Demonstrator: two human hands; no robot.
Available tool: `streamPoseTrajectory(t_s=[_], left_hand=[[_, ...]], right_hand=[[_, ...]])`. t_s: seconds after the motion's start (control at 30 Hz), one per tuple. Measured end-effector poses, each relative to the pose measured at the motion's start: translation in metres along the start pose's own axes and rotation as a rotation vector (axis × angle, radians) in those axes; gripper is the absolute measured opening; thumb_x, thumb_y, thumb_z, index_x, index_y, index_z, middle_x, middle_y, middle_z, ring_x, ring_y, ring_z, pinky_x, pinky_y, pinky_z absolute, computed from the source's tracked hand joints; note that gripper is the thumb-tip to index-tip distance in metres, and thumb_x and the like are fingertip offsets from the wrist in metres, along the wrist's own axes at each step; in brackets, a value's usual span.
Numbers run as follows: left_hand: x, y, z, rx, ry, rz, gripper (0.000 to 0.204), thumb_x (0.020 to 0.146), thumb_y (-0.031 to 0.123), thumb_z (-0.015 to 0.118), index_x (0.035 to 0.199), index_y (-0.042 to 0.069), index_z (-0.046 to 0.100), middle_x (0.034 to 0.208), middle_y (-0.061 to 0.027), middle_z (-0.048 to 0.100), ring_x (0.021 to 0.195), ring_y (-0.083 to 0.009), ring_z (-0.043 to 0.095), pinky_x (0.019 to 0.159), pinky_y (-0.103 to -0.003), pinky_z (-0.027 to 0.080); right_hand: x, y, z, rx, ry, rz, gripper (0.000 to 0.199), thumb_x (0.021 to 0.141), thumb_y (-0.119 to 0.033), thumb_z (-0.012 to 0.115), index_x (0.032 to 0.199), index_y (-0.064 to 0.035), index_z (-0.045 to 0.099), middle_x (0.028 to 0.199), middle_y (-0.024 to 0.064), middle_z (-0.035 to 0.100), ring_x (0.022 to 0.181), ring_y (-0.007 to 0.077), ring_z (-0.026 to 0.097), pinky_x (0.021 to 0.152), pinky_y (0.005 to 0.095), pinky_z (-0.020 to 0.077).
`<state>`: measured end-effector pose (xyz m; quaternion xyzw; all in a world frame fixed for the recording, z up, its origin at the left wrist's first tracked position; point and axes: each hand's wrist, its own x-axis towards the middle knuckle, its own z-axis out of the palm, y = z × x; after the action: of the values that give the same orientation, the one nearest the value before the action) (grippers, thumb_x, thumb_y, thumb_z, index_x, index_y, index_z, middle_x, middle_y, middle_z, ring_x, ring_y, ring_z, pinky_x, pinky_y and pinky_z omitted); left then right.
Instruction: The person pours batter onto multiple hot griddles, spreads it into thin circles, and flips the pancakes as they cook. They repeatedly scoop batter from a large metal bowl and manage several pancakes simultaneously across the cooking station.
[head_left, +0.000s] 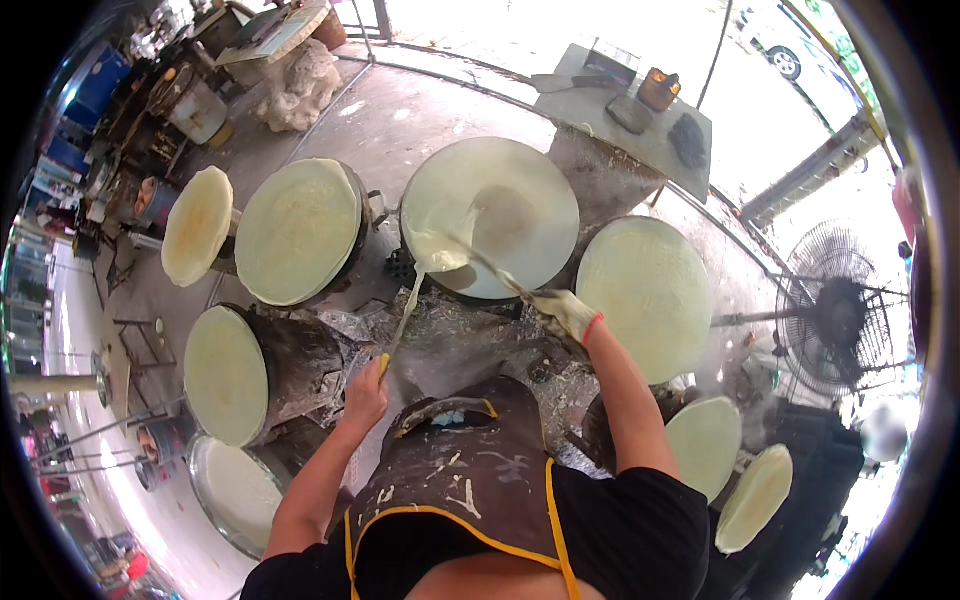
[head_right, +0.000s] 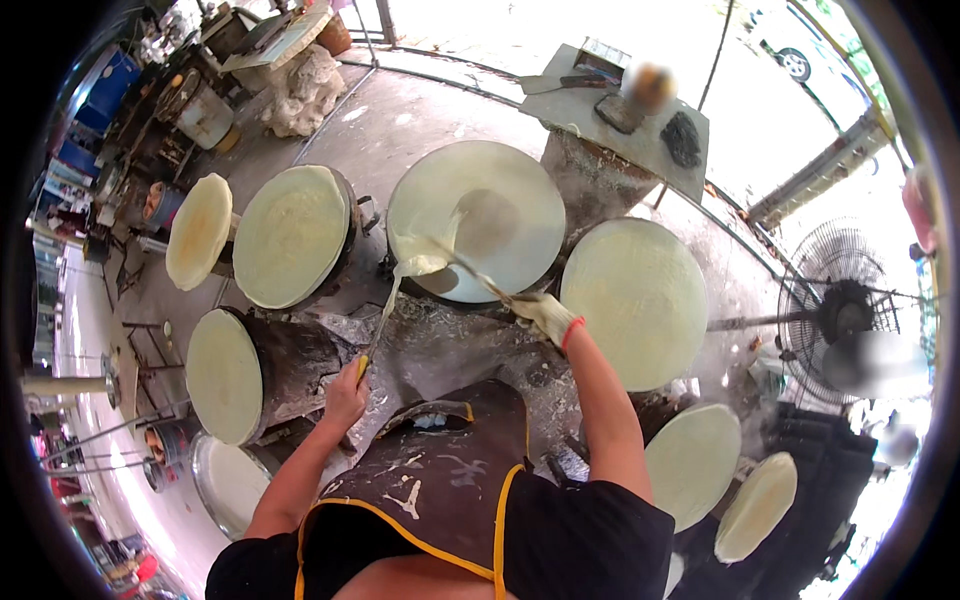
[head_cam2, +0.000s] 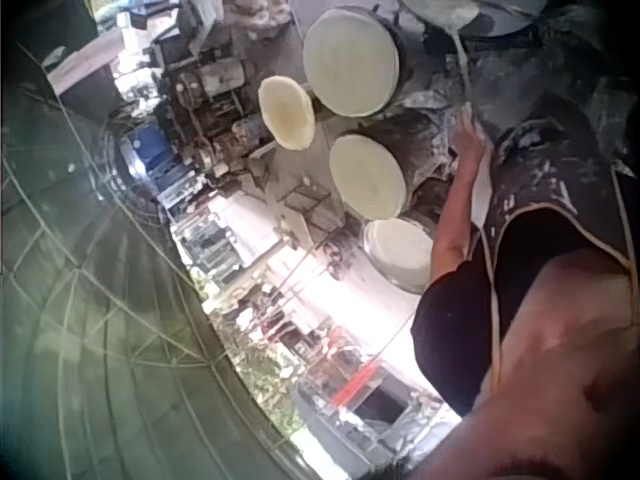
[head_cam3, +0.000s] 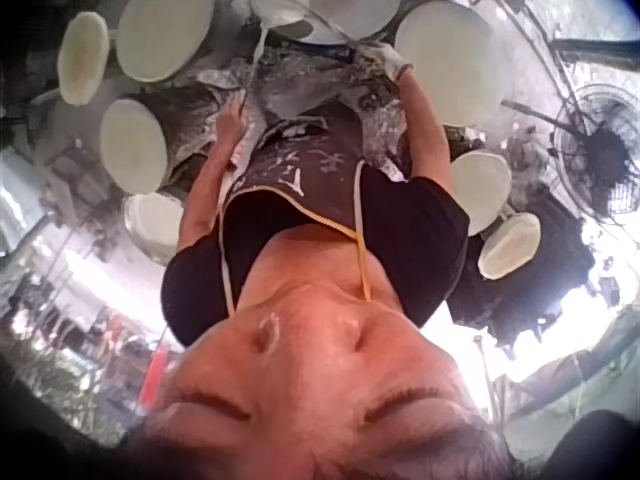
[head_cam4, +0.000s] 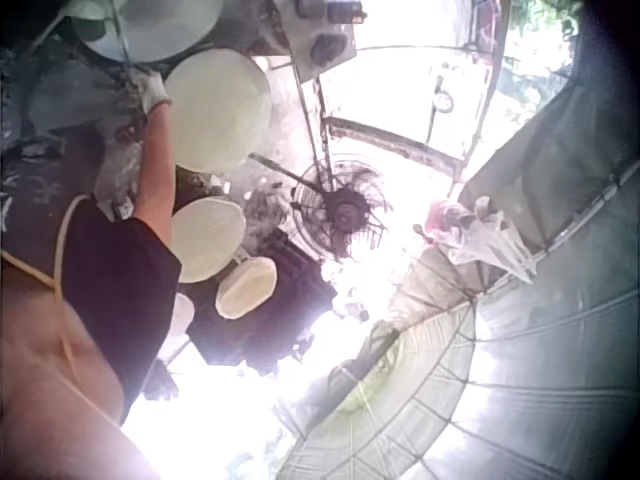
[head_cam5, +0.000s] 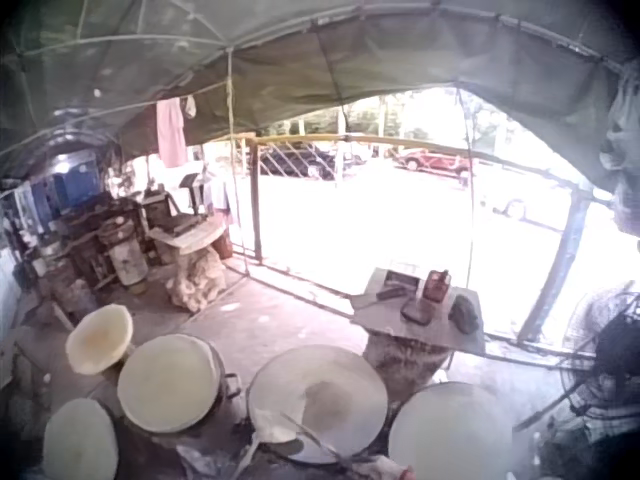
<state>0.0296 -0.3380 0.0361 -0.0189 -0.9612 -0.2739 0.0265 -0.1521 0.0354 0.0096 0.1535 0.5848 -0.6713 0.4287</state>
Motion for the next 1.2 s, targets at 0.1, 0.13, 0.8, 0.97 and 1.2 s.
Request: streamPoseTrajectory(t_s=[0.1, 0.13, 0.8, 0.97, 1.2], left_hand=[[0.002, -0.019, -0.023, -0.163, 0.09, 0.084, 0.035, 0.081, 0.008, 0.055, 0.114, -0.001, 0.049, 0.092, -0.0212, 0.058, 0.078, -0.0382, 0.057, 0.067, -0.042, 0.046], [0.004, -0.024, -0.032, -0.23, 0.117, 0.102, 0.033, 0.082, 0.009, 0.055, 0.113, -0.002, 0.05, 0.09, -0.0208, 0.058, 0.076, -0.0374, 0.057, 0.067, -0.041, 0.046], [-0.085, -0.125, -0.173, -1.478, -0.059, -0.466, 0.027, 0.091, 0.011, 0.045, 0.117, 0.004, 0.042, 0.057, 0.0003, 0.035, 0.034, -0.006, 0.032, 0.03, -0.021, 0.03], [-0.092, -0.118, -0.167, -1.501, -0.143, -0.466, 0.026, 0.089, 0.009, 0.047, 0.114, 0.007, 0.041, 0.055, 0.0012, 0.033, 0.033, -0.0055, 0.03, 0.03, -0.021, 0.029], [-0.083, -0.067, -0.135, -1.623, -0.192, -0.404, 0.018, 0.092, 0.015, 0.047, 0.109, 0.009, 0.044, 0.062, 0.0007, 0.036, 0.036, -0.0044, 0.032, 0.031, -0.019, 0.031]], right_hand=[[-0.02, 0.066, 0.053, 0.444, 0.18, -0.159, 0.03, 0.086, -0.016, 0.057, 0.116, -0.0128, 0.053, 0.066, -0.0011, 0.049, 0.043, 0.0053, 0.038, 0.035, 0.0209, 0.0266], [-0.018, 0.081, 0.086, 0.543, 0.275, -0.122, 0.031, 0.086, -0.014, 0.057, 0.117, -0.0126, 0.054, 0.071, -0.002, 0.051, 0.05, 0.006, 0.044, 0.038, 0.0197, 0.0292], [0.117, 0.116, 0.286, 0.292, 0.952, -0.328, 0.035, 0.088, -0.03, 0.047, 0.108, -0.0032, 0.058, 0.087, 0.0196, 0.063, 0.078, 0.0319, 0.06, 0.072, 0.0383, 0.0455], [0.146, 0.171, 0.262, 0.086, 0.939, -0.414, 0.026, 0.089, -0.025, 0.05, 0.104, -0.0064, 0.06, 0.071, 0.0049, 0.055, 0.058, 0.0139, 0.049, 0.054, 0.03, 0.0397], [0.094, 0.16, 0.185, 0.124, 0.711, -0.321, 0.026, 0.088, -0.023, 0.05, 0.105, -0.0051, 0.057, 0.071, 0.003, 0.056, 0.052, 0.0104, 0.047, 0.047, 0.028, 0.0395]])
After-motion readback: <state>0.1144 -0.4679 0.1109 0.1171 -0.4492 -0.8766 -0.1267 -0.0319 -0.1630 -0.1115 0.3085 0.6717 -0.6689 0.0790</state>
